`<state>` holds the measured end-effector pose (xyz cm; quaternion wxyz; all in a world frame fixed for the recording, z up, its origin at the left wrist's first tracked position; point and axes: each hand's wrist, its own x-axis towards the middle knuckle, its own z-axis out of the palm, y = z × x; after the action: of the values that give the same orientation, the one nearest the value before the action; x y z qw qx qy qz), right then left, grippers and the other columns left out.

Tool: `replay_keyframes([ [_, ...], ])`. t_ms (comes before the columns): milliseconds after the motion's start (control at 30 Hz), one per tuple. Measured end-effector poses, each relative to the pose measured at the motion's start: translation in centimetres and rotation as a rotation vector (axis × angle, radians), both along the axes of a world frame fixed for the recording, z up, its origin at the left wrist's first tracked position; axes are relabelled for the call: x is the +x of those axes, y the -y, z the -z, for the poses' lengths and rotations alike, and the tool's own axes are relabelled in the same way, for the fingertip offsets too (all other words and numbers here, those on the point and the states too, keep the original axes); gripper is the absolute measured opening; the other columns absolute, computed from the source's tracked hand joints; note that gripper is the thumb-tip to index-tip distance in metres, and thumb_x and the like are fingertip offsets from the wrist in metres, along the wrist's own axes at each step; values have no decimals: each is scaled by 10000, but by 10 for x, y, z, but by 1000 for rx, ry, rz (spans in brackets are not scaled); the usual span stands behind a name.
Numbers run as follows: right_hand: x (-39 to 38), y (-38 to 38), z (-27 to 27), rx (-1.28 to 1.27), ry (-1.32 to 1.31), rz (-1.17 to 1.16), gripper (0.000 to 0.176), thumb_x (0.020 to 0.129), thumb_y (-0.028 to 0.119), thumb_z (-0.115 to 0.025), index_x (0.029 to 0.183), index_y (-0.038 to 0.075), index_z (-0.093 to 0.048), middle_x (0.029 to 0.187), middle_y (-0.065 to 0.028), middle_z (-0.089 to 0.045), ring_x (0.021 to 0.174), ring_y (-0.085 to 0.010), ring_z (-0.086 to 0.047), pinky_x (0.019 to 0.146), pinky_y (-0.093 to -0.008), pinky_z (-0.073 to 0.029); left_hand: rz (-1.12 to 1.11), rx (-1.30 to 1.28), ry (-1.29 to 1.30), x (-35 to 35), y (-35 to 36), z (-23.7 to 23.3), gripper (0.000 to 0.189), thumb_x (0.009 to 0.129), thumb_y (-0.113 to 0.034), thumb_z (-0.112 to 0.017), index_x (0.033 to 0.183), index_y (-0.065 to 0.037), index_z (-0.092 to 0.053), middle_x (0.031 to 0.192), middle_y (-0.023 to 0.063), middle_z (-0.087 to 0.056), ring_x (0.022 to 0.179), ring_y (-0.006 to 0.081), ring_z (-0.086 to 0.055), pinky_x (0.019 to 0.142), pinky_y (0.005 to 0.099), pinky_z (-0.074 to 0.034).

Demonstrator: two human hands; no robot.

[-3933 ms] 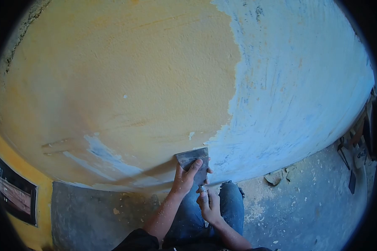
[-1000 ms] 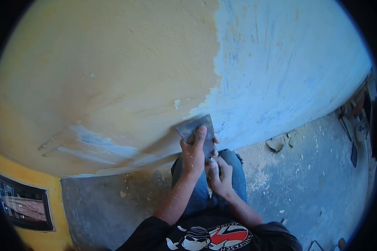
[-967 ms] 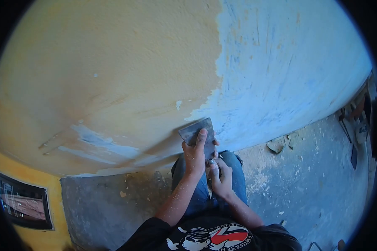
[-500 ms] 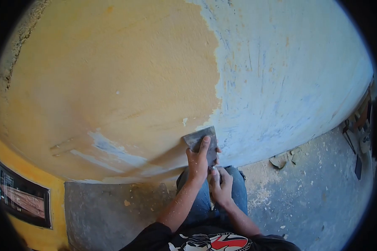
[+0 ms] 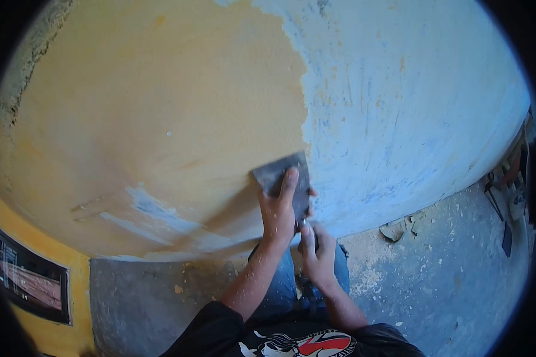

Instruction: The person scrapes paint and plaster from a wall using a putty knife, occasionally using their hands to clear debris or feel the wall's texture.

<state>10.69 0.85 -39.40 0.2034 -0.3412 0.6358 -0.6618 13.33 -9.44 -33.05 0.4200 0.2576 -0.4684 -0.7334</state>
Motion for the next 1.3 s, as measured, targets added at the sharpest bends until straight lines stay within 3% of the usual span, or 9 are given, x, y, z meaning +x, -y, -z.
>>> replay_keyframes([
  [167, 1, -11, 17, 2, 17, 29, 277, 1005, 234, -531, 947, -17, -633, 560, -48, -512, 538, -76, -498, 517, -280, -402, -66, 13, -21, -10, -9, 22, 373, 925, -362, -662, 991, 1, -602, 793, 100, -637, 546, 156, -598, 391, 282, -470],
  [300, -10, -9, -14, 4, -10, -27, 304, 1009, 257, -526, 943, -23, -622, 562, -35, -510, 542, -75, -492, 512, -261, -396, 48, 3, -15, -12, 0, -18, 373, 925, -365, -661, 1017, -7, -611, 794, 105, -639, 544, 162, -601, 392, 280, -465],
  [367, -6, -15, -16, -7, 43, -10, 318, 1013, 268, -518, 941, -24, -623, 557, -29, -500, 527, -73, -483, 499, -258, -386, 67, -6, 28, -9, -8, -15, 385, 917, -379, -669, 1012, -9, -619, 787, 106, -642, 539, 165, -603, 392, 273, -459],
  [433, -5, -14, -1, -18, 32, 11, 330, 1015, 275, -516, 936, -26, -625, 554, -25, -499, 516, -73, -478, 494, -259, -384, -93, 2, 8, -15, -18, 3, 397, 912, -396, -671, 995, -11, -624, 746, 104, -638, 508, 167, -593, 392, 275, -455],
  [600, -13, -9, -15, 8, -14, 2, 323, 1012, 258, -519, 900, -30, -615, 564, -35, -511, 527, -76, -477, 498, -273, -384, 43, 15, -4, -14, -2, -17, 374, 911, -362, -683, 993, -2, -621, 831, 112, -651, 556, 181, -612, 386, 290, -457],
  [767, -3, -19, -3, -22, 80, 21, 282, 1004, 229, -531, 918, -26, -616, 569, -51, -515, 532, -90, -483, 514, -293, -395, -50, 12, -36, -19, -13, -6, 350, 921, -338, -672, 990, 1, -618, 831, 109, -650, 557, 169, -611, 387, 291, -464],
  [967, -12, -8, -23, -42, -12, 9, 281, 1004, 235, -535, 963, -26, -632, 589, -58, -538, 549, -82, -504, 535, -282, -415, -8, -83, -6, -18, -6, -24, 431, 917, -437, -652, 967, -9, -639, 673, 75, -623, 410, 146, -532, 372, 256, -421],
  [1100, -5, -13, -11, -27, 58, 32, 290, 1009, 250, -529, 973, -19, -629, 567, -50, -526, 523, -90, -491, 500, -276, -394, -79, -70, -28, -21, -16, -7, 409, 913, -414, -665, 956, -8, -639, 704, 92, -631, 457, 148, -563, 382, 265, -442],
  [1300, -11, -14, -21, 8, -24, 18, 301, 1005, 262, -533, 972, -23, -625, 560, -70, -524, 525, -99, -515, 502, -293, -411, 90, -17, -8, -17, -7, -22, 359, 921, -328, -672, 1055, -4, -595, 849, 120, -651, 588, 178, -622, 384, 293, -458],
])
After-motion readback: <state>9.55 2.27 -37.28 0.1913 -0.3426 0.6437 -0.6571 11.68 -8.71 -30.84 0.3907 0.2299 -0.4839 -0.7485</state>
